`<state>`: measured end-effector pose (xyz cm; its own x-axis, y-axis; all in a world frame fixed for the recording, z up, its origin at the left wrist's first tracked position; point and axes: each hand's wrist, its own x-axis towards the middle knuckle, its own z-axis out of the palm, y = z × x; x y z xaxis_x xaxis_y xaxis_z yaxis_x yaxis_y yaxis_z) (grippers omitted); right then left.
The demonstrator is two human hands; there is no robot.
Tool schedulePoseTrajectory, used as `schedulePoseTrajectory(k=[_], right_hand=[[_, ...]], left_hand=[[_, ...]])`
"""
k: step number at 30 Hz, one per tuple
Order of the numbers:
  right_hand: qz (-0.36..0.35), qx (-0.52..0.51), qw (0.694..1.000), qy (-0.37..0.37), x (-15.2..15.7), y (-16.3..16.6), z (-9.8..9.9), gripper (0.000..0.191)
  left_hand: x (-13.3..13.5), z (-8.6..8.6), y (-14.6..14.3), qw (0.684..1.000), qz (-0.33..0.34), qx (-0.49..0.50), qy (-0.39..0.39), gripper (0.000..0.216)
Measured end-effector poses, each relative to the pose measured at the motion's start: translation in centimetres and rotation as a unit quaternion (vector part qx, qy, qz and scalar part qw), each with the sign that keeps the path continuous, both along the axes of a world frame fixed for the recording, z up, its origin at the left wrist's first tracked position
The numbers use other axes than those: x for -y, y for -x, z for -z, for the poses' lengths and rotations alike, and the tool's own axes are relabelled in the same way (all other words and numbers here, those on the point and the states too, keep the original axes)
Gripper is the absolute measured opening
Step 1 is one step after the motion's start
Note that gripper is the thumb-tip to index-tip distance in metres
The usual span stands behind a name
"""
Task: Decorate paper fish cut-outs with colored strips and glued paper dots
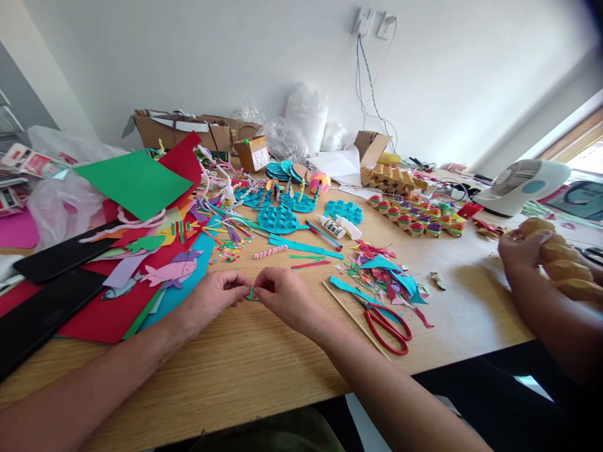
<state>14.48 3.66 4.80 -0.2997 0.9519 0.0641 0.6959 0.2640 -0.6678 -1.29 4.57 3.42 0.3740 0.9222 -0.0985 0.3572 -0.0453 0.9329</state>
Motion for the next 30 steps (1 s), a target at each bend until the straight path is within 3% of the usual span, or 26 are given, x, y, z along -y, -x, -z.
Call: schedulePoseTrajectory(k=[12,20,30], right_hand=[[-0.004,-0.005,0.998,0.060,-0.2,-1.3,-0.4,0.007],[-0.062,0.089,0.988,0.110,-2.3,-2.9,0.3,0.011],[-0.110,0.169,0.971,0.129,-3.0,-1.9,-0.3,0.015]], left_hand=[[-0.3,0.5,0.2,1.000,-0.011,-0.015,-0.021,0.022],[-0.7,1.2,0.7,0.975,0.017,-0.142,-0.173,0.022],[-0.6,1.3,0.7,0.955,0.048,-0.203,-0.210,0.024]])
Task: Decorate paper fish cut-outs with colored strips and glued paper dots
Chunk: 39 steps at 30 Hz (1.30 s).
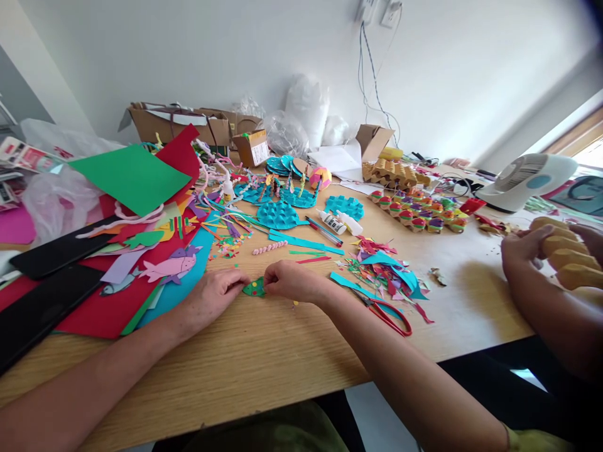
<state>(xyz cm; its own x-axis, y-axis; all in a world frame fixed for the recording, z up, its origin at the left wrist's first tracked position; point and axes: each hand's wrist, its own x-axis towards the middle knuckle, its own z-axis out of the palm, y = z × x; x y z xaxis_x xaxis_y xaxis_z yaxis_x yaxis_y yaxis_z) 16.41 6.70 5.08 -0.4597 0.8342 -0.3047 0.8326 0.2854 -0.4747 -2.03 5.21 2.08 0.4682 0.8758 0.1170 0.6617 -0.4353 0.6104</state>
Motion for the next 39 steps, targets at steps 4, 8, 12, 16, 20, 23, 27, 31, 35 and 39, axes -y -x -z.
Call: schedulePoseTrajectory(k=[4,8,12,16,20,23,27,31,35,39], right_hand=[[-0.003,0.029,1.000,0.001,0.07,0.19,-0.11,0.017],[-0.005,0.046,0.999,-0.004,0.14,0.33,-0.34,0.019],[-0.002,0.060,0.998,-0.011,0.12,0.48,-0.45,0.021],[0.002,0.075,0.997,-0.018,0.07,0.60,-0.41,0.021],[0.004,0.085,0.996,-0.030,0.03,0.67,-0.31,0.020],[0.006,0.091,0.995,-0.041,0.00,0.69,-0.17,0.019],[0.008,0.089,0.995,-0.052,-0.07,0.59,0.16,0.016],[0.010,0.076,0.995,-0.061,-0.07,0.24,0.34,0.016],[0.011,0.058,0.996,-0.070,0.13,0.00,0.06,0.020],[0.008,0.049,0.997,-0.066,0.44,0.25,-0.38,0.022]], left_hand=[[-0.02,0.29,0.09,1.000,0.016,0.000,-0.018,0.024],[-0.01,0.40,0.08,0.999,0.025,0.005,-0.022,0.024],[-0.03,0.32,-0.04,0.999,0.025,0.005,-0.019,0.024],[-0.06,0.24,-0.01,1.000,0.026,0.002,-0.016,0.023],[-0.07,0.24,0.06,0.999,0.031,0.001,-0.017,0.023],[-0.06,0.27,0.04,0.999,0.030,0.003,-0.013,0.023],[-0.04,0.39,0.05,1.000,0.027,0.003,-0.015,0.022],[-0.06,0.52,0.14,0.999,0.034,0.001,-0.022,0.023],[-0.10,0.52,0.14,0.999,0.030,0.004,-0.019,0.022],[-0.12,0.49,0.09,0.999,0.028,0.008,-0.013,0.022]])
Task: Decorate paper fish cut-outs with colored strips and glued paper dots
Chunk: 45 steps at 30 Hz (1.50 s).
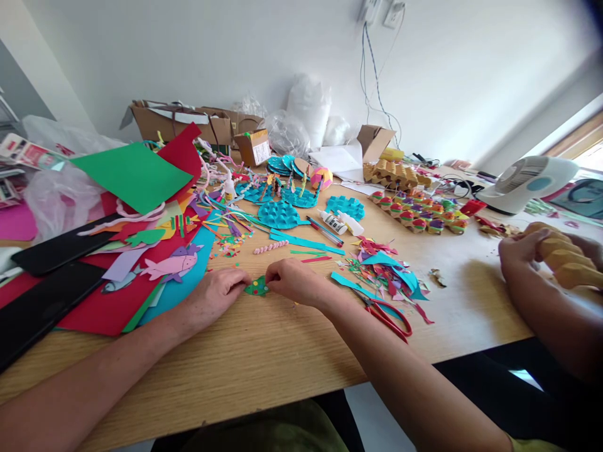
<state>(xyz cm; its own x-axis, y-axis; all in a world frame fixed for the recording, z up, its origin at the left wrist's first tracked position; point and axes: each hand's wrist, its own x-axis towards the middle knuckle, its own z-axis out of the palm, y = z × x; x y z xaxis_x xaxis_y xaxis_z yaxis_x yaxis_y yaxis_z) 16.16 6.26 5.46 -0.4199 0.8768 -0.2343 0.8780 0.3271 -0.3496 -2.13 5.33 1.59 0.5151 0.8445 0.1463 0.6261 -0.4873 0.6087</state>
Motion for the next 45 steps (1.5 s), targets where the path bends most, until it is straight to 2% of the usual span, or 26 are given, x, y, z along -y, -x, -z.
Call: schedulePoseTrajectory(k=[6,16,31,45], right_hand=[[-0.006,0.004,1.000,0.009,0.2,0.4,-0.1,0.021],[0.001,-0.024,1.000,-0.020,0.0,0.1,0.0,0.024],[-0.009,-0.007,1.000,0.004,-0.4,1.0,0.6,0.026],[0.000,-0.013,1.000,0.002,-0.4,1.1,0.4,0.027]], left_hand=[[0.0,0.0,0.0,1.000,-0.001,-0.011,-0.005,0.023],[-0.1,0.0,0.1,1.000,0.006,-0.013,-0.008,0.023],[-0.2,0.1,0.0,1.000,0.007,-0.021,-0.010,0.024],[-0.2,0.3,0.1,0.999,0.014,-0.022,-0.025,0.023]])
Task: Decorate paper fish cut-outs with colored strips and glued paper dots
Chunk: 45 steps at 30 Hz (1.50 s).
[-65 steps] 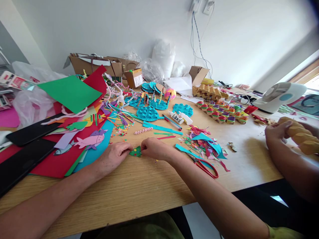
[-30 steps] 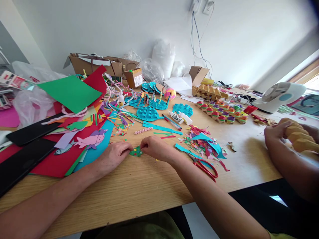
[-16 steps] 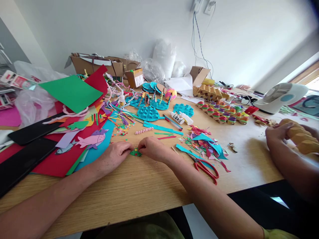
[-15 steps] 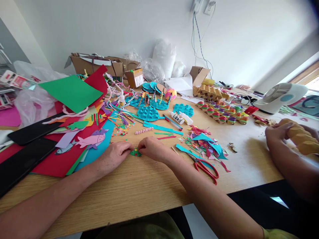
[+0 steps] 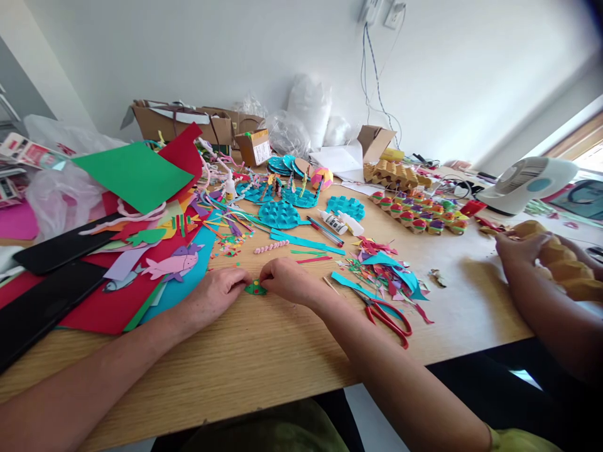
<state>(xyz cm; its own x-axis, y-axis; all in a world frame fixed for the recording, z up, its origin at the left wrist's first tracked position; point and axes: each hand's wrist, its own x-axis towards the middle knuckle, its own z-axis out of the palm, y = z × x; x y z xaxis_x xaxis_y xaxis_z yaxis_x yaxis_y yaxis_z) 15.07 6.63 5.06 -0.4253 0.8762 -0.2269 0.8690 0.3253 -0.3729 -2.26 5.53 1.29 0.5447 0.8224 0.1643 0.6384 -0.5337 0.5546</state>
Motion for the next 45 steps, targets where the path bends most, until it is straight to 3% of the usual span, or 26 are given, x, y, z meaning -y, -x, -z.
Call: schedulePoseTrajectory(k=[17,22,30,36,45], right_hand=[[0.010,-0.005,1.000,0.002,0.1,0.3,-0.2,0.024],[0.022,-0.021,0.999,-0.022,0.3,-1.5,-0.5,0.022],[0.006,0.033,0.999,-0.015,2.5,-5.5,0.3,0.015],[0.008,0.050,0.998,-0.047,3.9,-5.6,0.3,0.015],[0.011,0.042,0.998,-0.034,3.9,-5.8,0.7,0.017]], left_hand=[[0.1,-0.3,0.0,1.000,0.003,-0.017,-0.002,0.025],[0.1,-0.4,-0.1,1.000,0.001,-0.011,-0.010,0.024],[-0.1,-0.1,0.1,1.000,0.004,0.008,-0.015,0.024],[0.0,-0.5,0.1,1.000,0.003,0.008,-0.016,0.023],[0.0,-0.7,0.1,0.998,0.010,0.036,-0.046,0.021]])
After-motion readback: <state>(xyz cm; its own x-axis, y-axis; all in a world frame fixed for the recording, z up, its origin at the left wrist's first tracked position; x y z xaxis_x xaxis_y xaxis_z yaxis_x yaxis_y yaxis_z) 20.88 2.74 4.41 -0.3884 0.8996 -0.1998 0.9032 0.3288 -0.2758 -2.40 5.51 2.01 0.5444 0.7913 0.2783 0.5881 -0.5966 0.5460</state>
